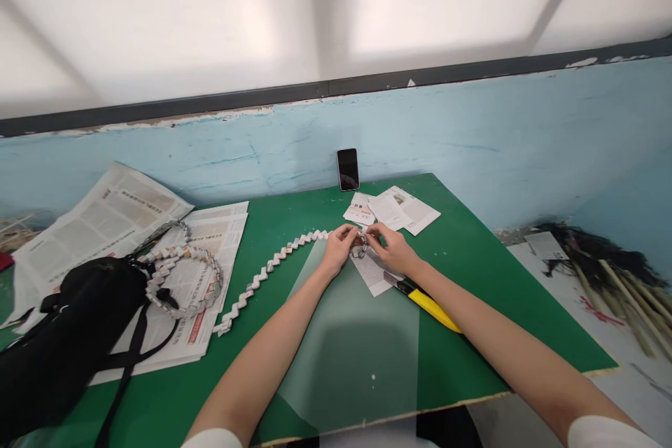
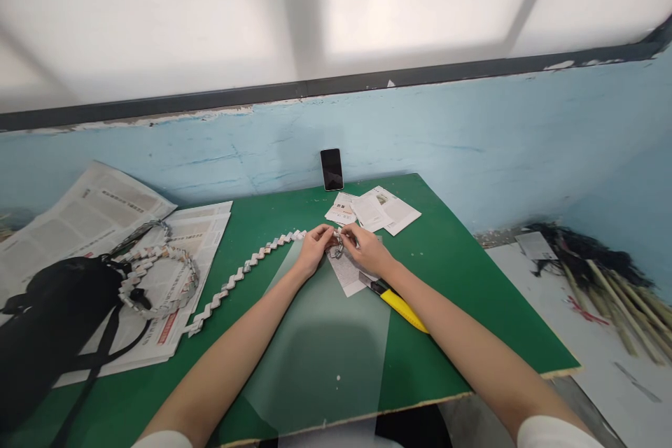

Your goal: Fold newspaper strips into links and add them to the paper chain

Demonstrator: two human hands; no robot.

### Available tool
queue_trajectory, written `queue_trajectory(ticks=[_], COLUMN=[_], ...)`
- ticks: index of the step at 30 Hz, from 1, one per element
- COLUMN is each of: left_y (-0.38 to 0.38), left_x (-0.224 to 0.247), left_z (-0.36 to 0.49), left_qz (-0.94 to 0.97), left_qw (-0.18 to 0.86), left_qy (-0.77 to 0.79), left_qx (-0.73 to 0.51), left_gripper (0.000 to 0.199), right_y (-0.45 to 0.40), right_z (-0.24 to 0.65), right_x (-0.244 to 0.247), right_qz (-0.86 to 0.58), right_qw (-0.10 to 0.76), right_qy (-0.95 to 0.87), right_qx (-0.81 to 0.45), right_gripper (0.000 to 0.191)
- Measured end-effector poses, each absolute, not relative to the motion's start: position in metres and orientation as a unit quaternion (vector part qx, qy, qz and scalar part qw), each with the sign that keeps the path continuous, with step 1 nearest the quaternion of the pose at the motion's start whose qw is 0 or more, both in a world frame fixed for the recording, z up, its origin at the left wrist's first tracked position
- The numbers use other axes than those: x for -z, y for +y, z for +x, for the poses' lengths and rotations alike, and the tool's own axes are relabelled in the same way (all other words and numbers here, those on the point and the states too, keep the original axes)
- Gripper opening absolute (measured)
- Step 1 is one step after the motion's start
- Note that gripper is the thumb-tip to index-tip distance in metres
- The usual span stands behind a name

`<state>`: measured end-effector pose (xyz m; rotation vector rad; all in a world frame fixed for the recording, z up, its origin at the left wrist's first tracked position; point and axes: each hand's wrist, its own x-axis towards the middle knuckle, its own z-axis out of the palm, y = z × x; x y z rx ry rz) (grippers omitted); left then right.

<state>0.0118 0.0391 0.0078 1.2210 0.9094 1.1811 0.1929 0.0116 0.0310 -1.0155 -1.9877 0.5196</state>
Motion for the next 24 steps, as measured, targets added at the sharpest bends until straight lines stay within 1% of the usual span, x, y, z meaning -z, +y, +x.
queue_trajectory(ticks=[10,16,24], left_y=[0.0375,0.0355,0.0354], left_x=[-0.0098,-0.0116,-0.0096], left_z=[0.0133,0.0143,0.0157], left_qz=[0.526,0.542,0.544], left_qw=[0.563,0.542,0.542], left_qy=[0.391,0.391,0.389], left_qx=[-0.503,-0.510,-0.509], left_gripper=[0.036,0.030,0.035], right_y=[0.0107,0.0127,0.0154], right_z=[0.1915,0.1924,0.1946], right_x=[-0.0349,-0.0314,-0.0312], right_qz=[-0.404,-0.410,-0.416], right_qw=[0.399,0.393,0.377], right_qy=[-0.811,-0.817,-0.819], right_qx=[-0.143,-0.100,-0.118], right_gripper=[0.013,0.010,0.007])
